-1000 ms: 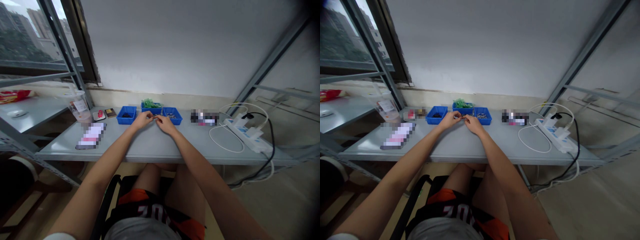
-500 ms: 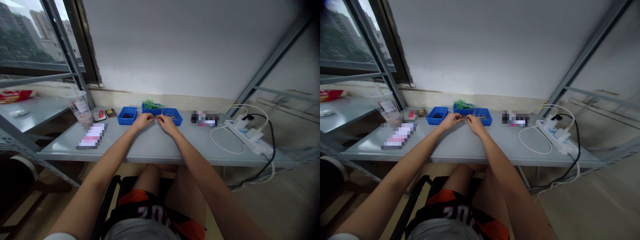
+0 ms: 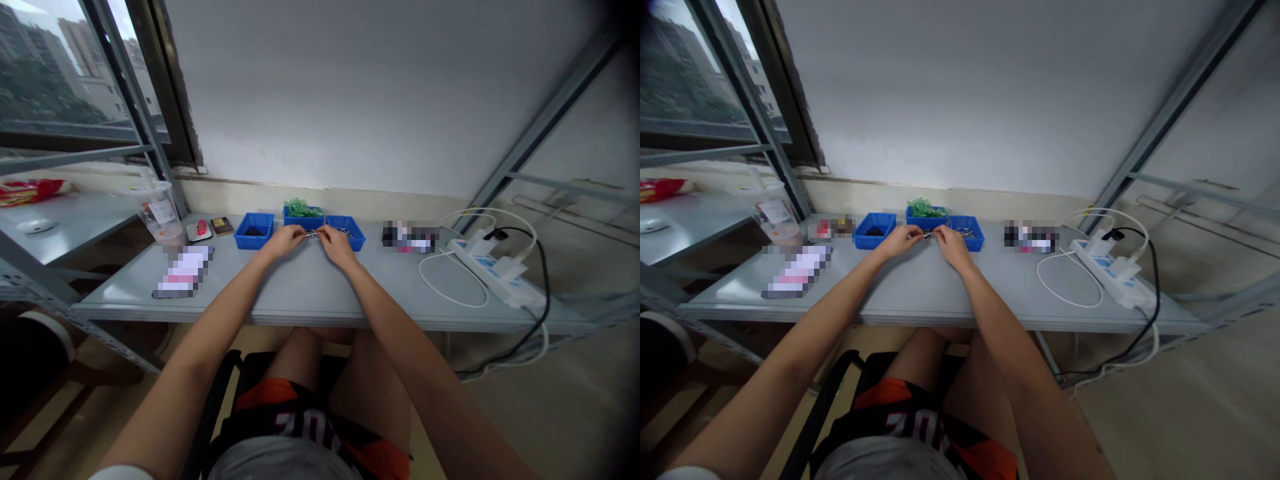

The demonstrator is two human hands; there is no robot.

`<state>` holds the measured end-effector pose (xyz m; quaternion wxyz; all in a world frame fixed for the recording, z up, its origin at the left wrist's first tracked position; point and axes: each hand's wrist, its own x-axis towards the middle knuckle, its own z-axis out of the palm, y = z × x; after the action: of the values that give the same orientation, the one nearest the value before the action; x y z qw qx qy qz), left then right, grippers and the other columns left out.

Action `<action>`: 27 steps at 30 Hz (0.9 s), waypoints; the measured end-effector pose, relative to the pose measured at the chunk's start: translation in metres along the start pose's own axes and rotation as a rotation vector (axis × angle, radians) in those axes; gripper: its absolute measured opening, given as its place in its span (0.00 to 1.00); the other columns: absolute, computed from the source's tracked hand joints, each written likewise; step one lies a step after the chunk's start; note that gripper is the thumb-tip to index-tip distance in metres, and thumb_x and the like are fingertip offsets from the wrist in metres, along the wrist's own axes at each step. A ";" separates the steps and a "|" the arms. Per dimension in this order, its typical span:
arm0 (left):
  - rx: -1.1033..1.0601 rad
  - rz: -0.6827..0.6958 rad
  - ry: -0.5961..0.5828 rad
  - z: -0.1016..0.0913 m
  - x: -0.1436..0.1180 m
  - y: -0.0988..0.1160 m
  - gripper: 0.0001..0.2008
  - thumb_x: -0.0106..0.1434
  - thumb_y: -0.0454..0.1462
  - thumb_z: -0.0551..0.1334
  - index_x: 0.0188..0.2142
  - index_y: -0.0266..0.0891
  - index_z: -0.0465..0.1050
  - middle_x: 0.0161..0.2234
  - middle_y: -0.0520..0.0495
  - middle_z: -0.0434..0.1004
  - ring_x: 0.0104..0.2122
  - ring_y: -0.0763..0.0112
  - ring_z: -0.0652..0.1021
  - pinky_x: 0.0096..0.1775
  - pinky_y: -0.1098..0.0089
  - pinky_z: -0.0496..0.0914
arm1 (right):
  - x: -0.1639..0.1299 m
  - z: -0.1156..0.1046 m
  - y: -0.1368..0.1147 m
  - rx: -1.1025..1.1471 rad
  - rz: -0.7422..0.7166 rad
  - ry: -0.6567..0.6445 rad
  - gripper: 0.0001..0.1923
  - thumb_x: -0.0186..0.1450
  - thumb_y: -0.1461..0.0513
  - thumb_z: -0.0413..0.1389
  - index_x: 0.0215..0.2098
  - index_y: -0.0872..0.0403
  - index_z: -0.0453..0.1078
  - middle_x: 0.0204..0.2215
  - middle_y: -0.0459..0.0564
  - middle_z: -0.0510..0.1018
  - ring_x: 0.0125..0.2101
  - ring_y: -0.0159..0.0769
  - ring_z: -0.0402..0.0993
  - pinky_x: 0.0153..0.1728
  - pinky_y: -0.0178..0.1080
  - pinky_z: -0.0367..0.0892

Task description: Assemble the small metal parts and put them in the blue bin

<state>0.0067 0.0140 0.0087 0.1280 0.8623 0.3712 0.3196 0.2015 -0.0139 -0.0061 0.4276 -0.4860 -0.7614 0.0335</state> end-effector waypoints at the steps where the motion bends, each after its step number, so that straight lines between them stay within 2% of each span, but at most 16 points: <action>1: 0.004 -0.002 0.008 0.000 0.000 0.000 0.10 0.65 0.36 0.57 0.38 0.35 0.76 0.36 0.43 0.80 0.36 0.66 0.76 0.42 0.68 0.68 | 0.000 0.000 0.000 0.000 0.001 -0.005 0.09 0.68 0.61 0.50 0.40 0.53 0.72 0.33 0.51 0.80 0.34 0.38 0.74 0.41 0.39 0.65; 7: -0.014 0.022 0.120 0.001 0.003 0.001 0.08 0.65 0.35 0.58 0.38 0.35 0.75 0.37 0.43 0.79 0.37 0.67 0.76 0.42 0.68 0.69 | -0.003 0.005 0.002 -0.031 -0.013 -0.152 0.09 0.67 0.63 0.51 0.40 0.54 0.73 0.34 0.51 0.80 0.34 0.37 0.74 0.39 0.37 0.64; 14: -0.003 0.094 0.071 0.005 0.002 0.007 0.08 0.65 0.37 0.59 0.38 0.37 0.76 0.37 0.45 0.78 0.36 0.68 0.75 0.42 0.69 0.69 | -0.007 0.009 0.003 -0.078 -0.041 -0.253 0.09 0.67 0.64 0.51 0.41 0.54 0.74 0.30 0.49 0.78 0.31 0.36 0.72 0.36 0.35 0.63; 17: -0.003 0.068 0.093 0.003 0.002 0.006 0.08 0.65 0.37 0.59 0.37 0.36 0.76 0.36 0.45 0.78 0.35 0.68 0.75 0.42 0.68 0.69 | -0.005 0.007 0.003 -0.064 -0.015 -0.215 0.09 0.67 0.64 0.51 0.40 0.53 0.74 0.31 0.49 0.79 0.32 0.36 0.73 0.37 0.36 0.63; 22: -0.020 0.025 0.149 0.000 0.003 0.001 0.07 0.65 0.35 0.59 0.37 0.35 0.75 0.36 0.44 0.78 0.37 0.67 0.76 0.42 0.68 0.69 | -0.001 0.002 0.000 -0.045 0.010 -0.076 0.09 0.68 0.63 0.50 0.40 0.53 0.73 0.33 0.51 0.80 0.34 0.38 0.74 0.39 0.38 0.64; 27: -0.020 0.012 0.083 0.002 0.003 0.001 0.06 0.64 0.33 0.59 0.36 0.35 0.74 0.36 0.44 0.78 0.36 0.67 0.76 0.42 0.68 0.69 | 0.000 -0.002 -0.005 0.006 -0.023 0.012 0.09 0.68 0.61 0.50 0.39 0.53 0.72 0.35 0.52 0.80 0.36 0.39 0.75 0.42 0.40 0.65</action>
<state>0.0098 0.0152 0.0091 0.1195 0.8492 0.3679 0.3596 0.1994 -0.0171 -0.0022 0.4340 -0.4762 -0.7643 0.0276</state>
